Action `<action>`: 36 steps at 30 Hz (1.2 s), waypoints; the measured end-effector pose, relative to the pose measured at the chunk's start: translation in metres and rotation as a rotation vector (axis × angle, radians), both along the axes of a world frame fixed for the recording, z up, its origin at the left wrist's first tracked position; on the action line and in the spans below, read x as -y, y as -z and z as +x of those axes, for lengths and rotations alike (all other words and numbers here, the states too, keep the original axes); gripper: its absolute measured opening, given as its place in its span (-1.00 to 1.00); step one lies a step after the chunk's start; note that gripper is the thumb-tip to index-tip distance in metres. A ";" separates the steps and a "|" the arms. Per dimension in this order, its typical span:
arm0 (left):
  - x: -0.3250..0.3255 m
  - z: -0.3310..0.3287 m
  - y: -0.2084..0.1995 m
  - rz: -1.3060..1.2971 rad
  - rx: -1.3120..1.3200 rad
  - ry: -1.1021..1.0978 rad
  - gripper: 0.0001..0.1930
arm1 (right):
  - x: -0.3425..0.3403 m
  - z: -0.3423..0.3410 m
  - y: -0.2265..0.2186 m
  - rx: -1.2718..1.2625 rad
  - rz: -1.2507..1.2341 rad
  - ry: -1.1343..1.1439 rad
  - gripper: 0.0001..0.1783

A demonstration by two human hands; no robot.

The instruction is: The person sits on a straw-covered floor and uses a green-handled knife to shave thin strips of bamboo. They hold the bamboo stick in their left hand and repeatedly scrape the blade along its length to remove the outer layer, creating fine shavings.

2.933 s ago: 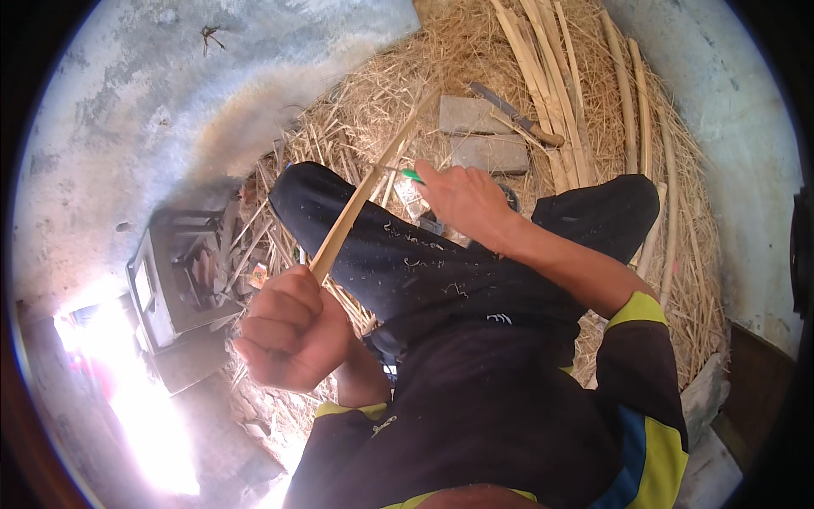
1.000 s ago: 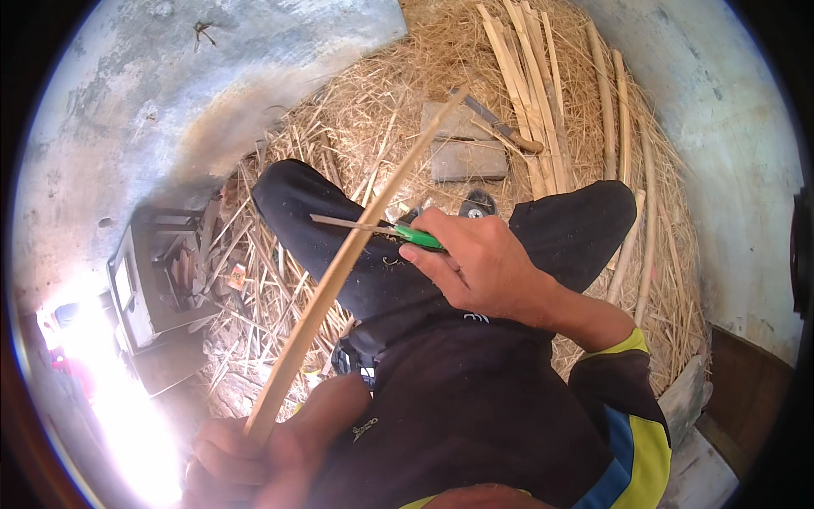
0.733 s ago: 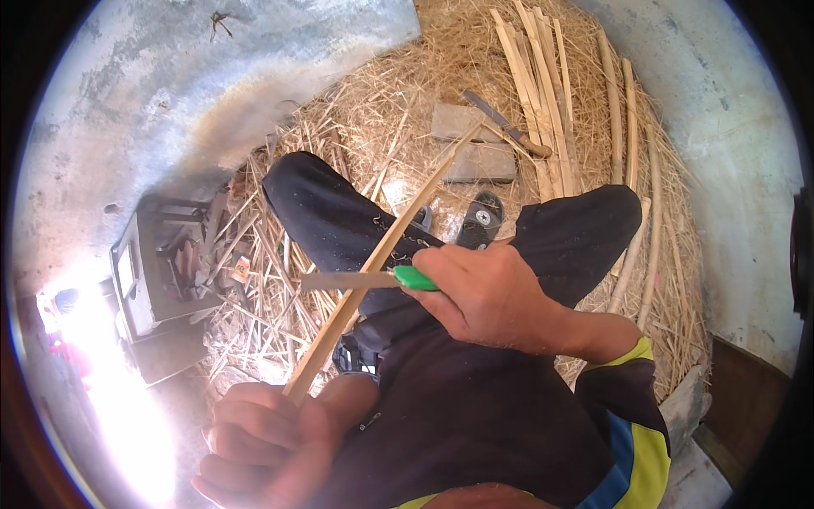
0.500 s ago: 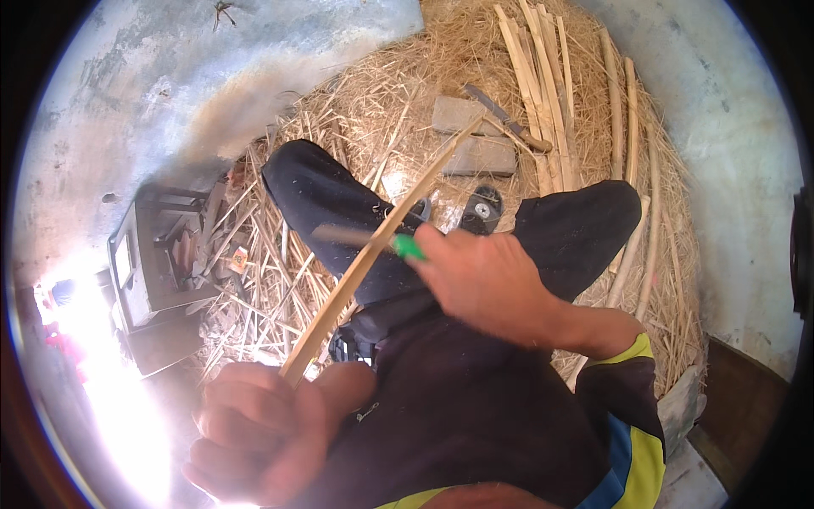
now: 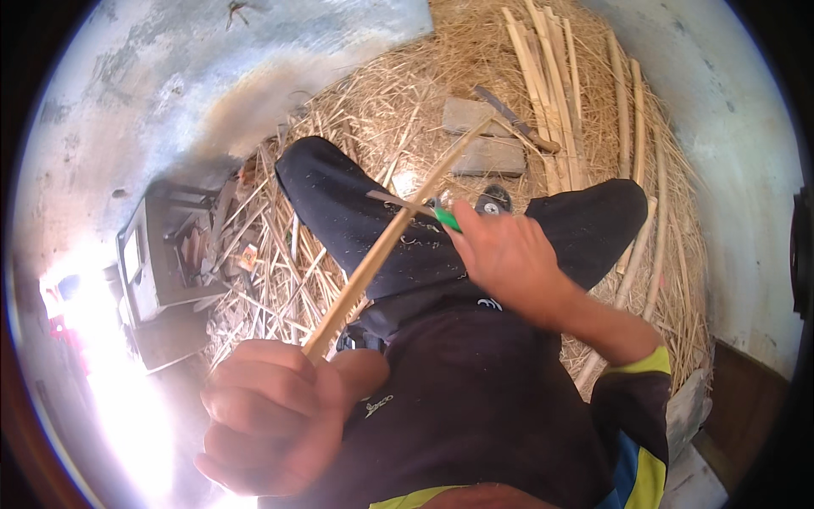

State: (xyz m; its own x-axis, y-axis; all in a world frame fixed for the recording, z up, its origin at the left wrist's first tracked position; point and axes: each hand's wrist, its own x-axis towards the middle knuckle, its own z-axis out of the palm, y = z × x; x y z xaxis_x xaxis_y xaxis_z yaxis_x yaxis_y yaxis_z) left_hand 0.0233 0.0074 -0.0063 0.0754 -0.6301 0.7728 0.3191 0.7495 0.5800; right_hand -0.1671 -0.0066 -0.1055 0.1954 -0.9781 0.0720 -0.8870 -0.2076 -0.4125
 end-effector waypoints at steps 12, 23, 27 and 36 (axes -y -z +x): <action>0.002 0.005 0.002 -0.009 0.067 -0.123 -0.58 | -0.001 0.001 0.002 0.111 0.091 0.025 -0.77; 0.006 0.004 0.001 -0.011 -0.046 0.029 -0.58 | 0.020 -0.008 0.050 0.054 -0.004 0.020 -0.77; 0.006 -0.003 0.002 -0.038 -0.028 -0.066 -0.58 | 0.054 -0.059 0.139 -0.119 -0.024 0.136 -0.78; 0.011 -0.004 -0.006 0.016 -0.110 0.172 -0.55 | 0.049 -0.044 0.136 0.023 0.085 0.206 -0.75</action>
State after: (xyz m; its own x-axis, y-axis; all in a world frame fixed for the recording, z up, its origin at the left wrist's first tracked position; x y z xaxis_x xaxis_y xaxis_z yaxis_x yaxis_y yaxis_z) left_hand 0.0196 -0.0041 -0.0007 0.0492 -0.6531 0.7557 0.5033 0.6697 0.5461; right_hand -0.2107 -0.0557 -0.2416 -0.0099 -0.9999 -0.0104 -0.8971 0.0134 -0.4416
